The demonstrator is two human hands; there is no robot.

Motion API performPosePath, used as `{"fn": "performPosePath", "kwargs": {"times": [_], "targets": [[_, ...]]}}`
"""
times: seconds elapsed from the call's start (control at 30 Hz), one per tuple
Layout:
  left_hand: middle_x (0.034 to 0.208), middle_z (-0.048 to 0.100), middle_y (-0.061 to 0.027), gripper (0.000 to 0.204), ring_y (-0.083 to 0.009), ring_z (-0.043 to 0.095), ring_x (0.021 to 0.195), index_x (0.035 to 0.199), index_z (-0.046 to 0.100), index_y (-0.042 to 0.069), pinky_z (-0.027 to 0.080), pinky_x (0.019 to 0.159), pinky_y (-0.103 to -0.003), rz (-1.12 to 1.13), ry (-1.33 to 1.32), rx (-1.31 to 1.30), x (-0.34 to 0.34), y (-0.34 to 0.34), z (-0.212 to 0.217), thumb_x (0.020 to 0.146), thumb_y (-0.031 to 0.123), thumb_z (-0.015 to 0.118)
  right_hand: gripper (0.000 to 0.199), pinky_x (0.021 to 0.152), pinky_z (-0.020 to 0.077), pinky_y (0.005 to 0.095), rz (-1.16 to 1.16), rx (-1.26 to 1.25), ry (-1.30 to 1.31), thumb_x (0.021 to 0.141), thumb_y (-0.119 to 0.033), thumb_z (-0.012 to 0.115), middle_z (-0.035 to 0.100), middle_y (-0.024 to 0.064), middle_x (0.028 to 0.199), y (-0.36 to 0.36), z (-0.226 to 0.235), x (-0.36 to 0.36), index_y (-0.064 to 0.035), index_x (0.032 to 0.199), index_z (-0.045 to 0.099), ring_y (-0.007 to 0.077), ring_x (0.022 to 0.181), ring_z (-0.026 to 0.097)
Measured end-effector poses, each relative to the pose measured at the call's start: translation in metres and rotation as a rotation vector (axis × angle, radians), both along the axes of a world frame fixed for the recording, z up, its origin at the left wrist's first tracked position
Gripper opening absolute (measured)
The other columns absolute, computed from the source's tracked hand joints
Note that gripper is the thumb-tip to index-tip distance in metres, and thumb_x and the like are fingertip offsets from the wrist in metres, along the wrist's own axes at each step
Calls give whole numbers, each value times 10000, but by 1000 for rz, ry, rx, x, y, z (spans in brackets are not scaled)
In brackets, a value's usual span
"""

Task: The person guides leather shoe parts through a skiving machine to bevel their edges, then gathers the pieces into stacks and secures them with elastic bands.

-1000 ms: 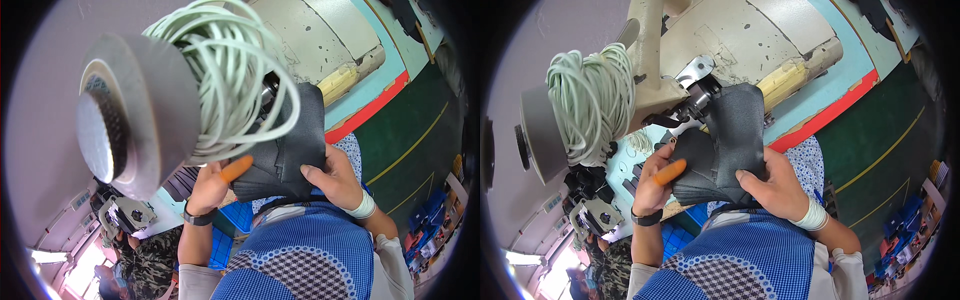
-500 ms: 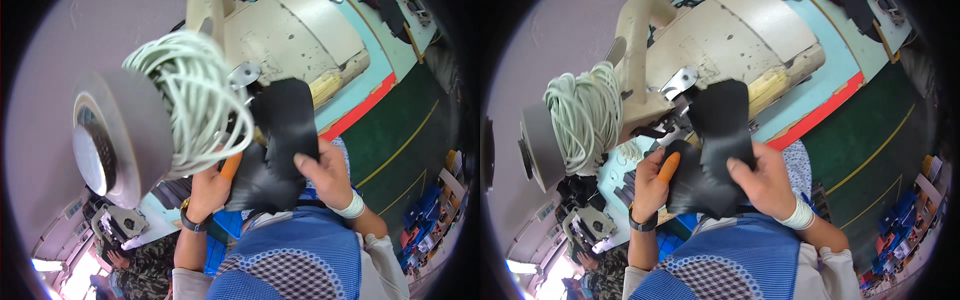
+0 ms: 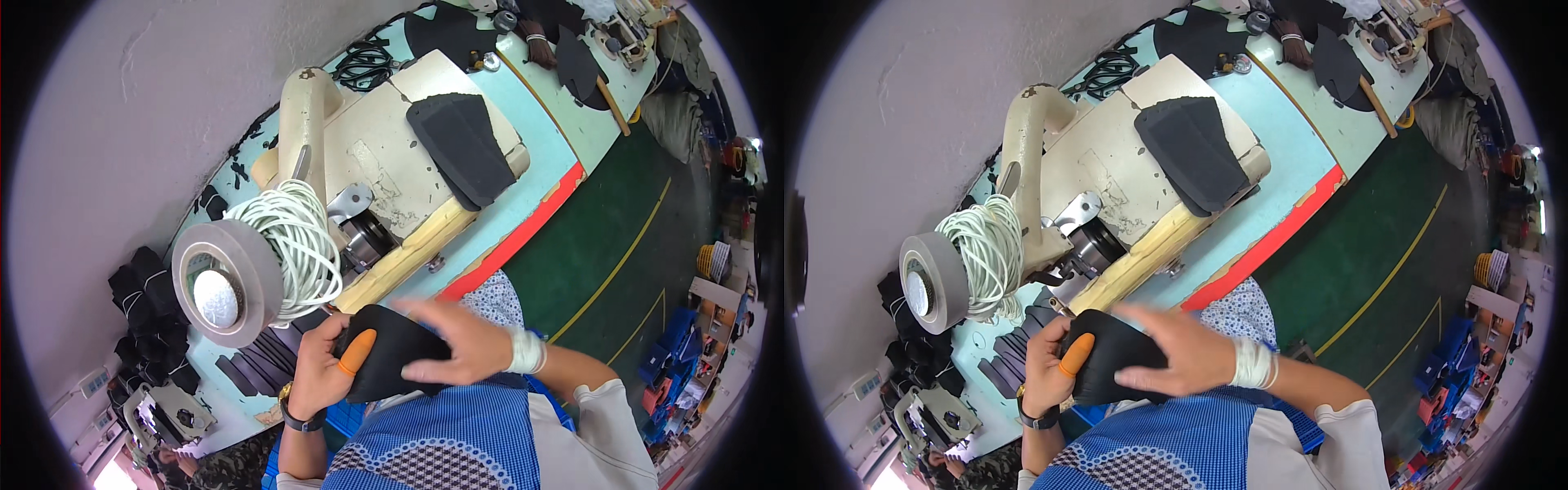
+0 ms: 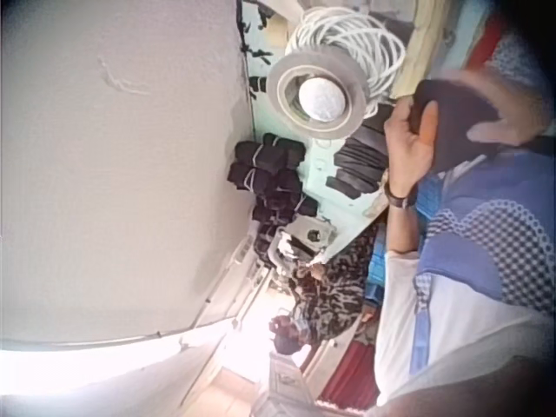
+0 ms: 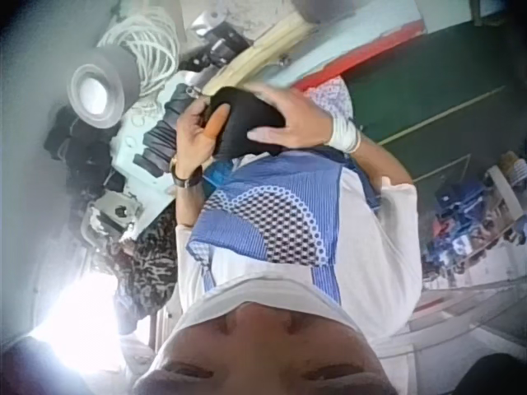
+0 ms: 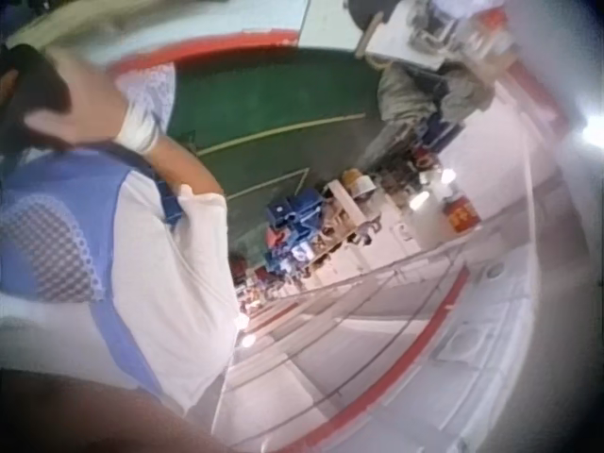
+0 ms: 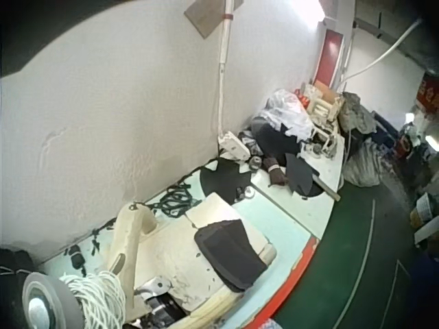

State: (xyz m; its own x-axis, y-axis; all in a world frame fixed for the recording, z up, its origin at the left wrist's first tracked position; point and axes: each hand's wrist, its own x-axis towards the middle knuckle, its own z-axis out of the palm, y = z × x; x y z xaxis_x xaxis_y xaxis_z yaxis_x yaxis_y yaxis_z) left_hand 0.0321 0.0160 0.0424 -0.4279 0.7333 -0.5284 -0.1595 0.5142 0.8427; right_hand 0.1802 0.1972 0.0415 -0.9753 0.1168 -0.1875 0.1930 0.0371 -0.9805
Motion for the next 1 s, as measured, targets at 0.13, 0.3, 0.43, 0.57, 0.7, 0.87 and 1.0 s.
{"fn": "performPosePath", "kwargs": {"times": [0.13, 0.3, 0.43, 0.57, 0.7, 0.87, 1.0], "targets": [[1232, 532, -210, 746, -223, 596, 1049, 1276, 449, -48, 502, 841, -320, 323, -300, 366, 7, 1, 3, 745, 296, 844, 545, 856, 506, 335, 66, -547, -221, 902, -343, 671, 671, 137, 1003, -20, -22, 21, 65, 1231, 521, 249, 942, 649], [1416, 396, -299, 1129, -408, 549, 1183, 1461, 300, 88, 465, 983, -498, 370, -635, 536, 49, 5, 10, 573, 377, 934, 554, 1011, 397, 314, 147, -1095, -200, 915, -222, 654, 537, 118, 1287, -38, -27, 16, 64, 1345, 452, 163, 1177, 507], [1337, 449, -335, 987, -369, 602, 1121, 1452, 341, 147, 488, 952, -501, 136, -295, 869, 41, -1, -24, 656, 326, 895, 561, 1030, 373, 313, 121, -1219, -331, 934, -267, 590, 515, 122, 1299, -42, -23, 21, 60, 1364, 438, 161, 1205, 479], [1217, 565, -254, 709, -323, 642, 1040, 1237, 564, 59, 516, 910, -425, 85, -182, 713, 31, 4, -12, 653, 284, 898, 539, 1000, 392, 298, 54, -1166, -387, 932, -242, 567, 536, 129, 1265, -47, -23, 22, 66, 1358, 446, 166, 1174, 501], [1135, 606, -234, 564, -313, 644, 1011, 1205, 524, 38, 528, 870, -413, 369, -232, 671, 30, -2, -19, 778, 269, 810, 538, 1018, 396, 302, 86, -1081, -255, 926, -167, 578, 551, 114, 1252, -41, -12, 18, 62, 1381, 403, 159, 1183, 506], [1241, 575, -189, 621, -223, 551, 1172, 1365, 407, -51, 423, 1002, -318, 185, -299, 520, -12, -5, 0, 918, 313, 639, 452, 875, 511, 279, -108, -794, -290, 922, -78, 591, 629, 103, 1152, -16, -13, 21, 77, 1331, 479, 132, 1012, 610], [996, 638, -24, 276, -78, 566, 869, 1185, 556, -42, 460, 753, -234, 67, -207, 67, -23, -4, 3, 990, 148, 511, 403, 856, 518, 265, -199, -666, -312, 921, -27, 580, 640, 108, 1126, -23, -18, 19, 92, 1299, 505, 124, 978, 623]]}}
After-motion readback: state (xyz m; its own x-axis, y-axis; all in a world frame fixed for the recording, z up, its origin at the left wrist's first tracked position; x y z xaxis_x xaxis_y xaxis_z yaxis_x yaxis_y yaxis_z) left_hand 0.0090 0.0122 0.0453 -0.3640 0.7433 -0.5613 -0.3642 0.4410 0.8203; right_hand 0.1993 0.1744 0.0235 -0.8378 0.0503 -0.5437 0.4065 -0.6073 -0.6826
